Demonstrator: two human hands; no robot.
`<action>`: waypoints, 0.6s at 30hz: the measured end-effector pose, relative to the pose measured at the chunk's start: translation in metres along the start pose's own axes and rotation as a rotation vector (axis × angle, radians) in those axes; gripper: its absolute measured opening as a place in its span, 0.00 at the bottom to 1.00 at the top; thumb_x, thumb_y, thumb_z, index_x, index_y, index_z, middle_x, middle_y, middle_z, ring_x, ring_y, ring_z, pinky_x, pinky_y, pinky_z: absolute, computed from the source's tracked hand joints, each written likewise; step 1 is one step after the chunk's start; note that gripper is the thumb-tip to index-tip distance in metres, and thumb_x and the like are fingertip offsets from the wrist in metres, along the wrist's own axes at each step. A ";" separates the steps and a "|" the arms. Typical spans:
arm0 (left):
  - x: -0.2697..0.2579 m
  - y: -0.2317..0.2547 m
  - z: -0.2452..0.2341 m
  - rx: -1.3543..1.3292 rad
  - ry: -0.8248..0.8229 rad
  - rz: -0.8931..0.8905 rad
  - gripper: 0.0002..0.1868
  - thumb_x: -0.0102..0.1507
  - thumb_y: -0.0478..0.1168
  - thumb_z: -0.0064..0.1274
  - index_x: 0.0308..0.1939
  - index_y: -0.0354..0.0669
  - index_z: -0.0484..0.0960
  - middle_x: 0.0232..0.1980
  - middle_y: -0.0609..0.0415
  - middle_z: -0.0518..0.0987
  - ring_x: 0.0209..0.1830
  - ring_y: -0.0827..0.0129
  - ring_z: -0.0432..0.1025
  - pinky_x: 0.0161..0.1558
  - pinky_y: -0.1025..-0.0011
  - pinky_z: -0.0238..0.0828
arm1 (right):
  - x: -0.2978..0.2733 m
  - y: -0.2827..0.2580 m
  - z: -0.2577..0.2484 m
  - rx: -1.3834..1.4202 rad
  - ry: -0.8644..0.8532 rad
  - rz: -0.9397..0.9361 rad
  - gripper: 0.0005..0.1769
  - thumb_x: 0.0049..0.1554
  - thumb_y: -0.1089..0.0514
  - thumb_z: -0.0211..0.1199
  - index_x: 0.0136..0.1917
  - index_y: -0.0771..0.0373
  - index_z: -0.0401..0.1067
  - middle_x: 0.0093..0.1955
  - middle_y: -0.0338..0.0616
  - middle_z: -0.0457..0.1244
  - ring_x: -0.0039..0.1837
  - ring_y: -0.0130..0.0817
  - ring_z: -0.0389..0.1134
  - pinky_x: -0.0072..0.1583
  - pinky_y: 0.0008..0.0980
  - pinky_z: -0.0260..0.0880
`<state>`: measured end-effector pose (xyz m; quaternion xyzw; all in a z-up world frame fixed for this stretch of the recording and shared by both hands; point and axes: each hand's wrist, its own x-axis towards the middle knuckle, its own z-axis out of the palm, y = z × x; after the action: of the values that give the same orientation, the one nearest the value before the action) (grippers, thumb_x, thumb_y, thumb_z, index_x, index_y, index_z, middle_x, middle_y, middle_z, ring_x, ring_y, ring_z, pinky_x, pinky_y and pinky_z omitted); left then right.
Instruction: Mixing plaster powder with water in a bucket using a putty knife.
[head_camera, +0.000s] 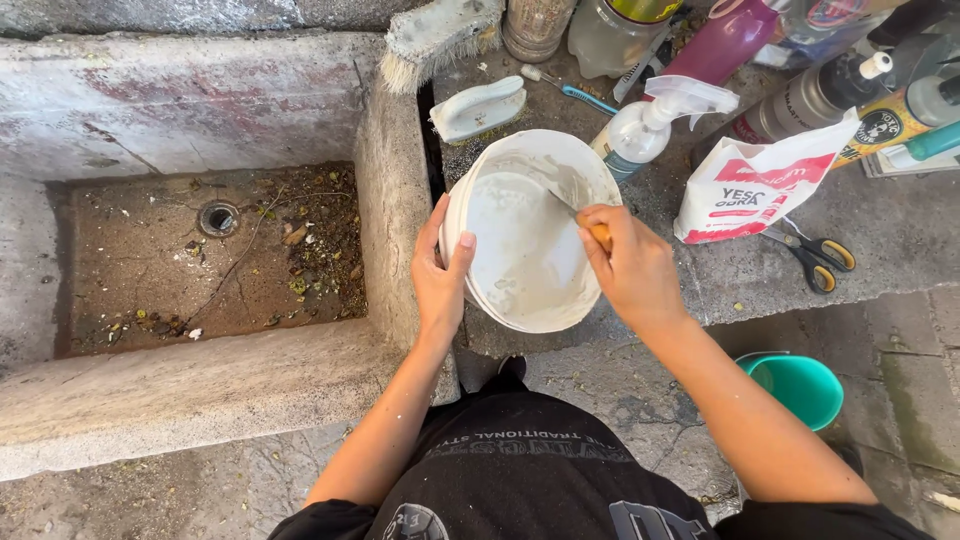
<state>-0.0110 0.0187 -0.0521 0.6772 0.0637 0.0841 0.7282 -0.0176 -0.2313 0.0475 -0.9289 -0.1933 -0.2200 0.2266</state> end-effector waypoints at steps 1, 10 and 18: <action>0.002 0.001 0.000 -0.001 -0.001 0.001 0.42 0.71 0.62 0.60 0.84 0.50 0.70 0.78 0.35 0.70 0.64 0.42 0.81 0.64 0.49 0.82 | 0.003 -0.004 -0.005 -0.001 0.001 0.000 0.08 0.74 0.53 0.67 0.58 0.59 0.72 0.56 0.44 0.76 0.51 0.45 0.79 0.51 0.41 0.80; 0.007 -0.016 -0.017 0.005 -0.029 -0.049 0.33 0.76 0.57 0.50 0.83 0.49 0.73 0.77 0.37 0.72 0.61 0.53 0.83 0.61 0.56 0.85 | 0.053 0.003 0.025 0.375 0.110 0.227 0.09 0.76 0.56 0.67 0.54 0.60 0.75 0.36 0.42 0.71 0.39 0.37 0.77 0.47 0.37 0.78; 0.015 -0.043 -0.022 -0.099 -0.050 -0.020 0.33 0.75 0.58 0.52 0.82 0.51 0.75 0.74 0.41 0.77 0.57 0.62 0.83 0.57 0.63 0.87 | 0.098 -0.013 0.047 0.463 -0.139 -0.123 0.09 0.69 0.57 0.73 0.62 0.57 0.80 0.48 0.46 0.72 0.49 0.47 0.79 0.48 0.38 0.82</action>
<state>0.0003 0.0398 -0.0959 0.6417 0.0481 0.0630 0.7628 0.0727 -0.1714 0.0625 -0.8516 -0.3099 -0.1190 0.4056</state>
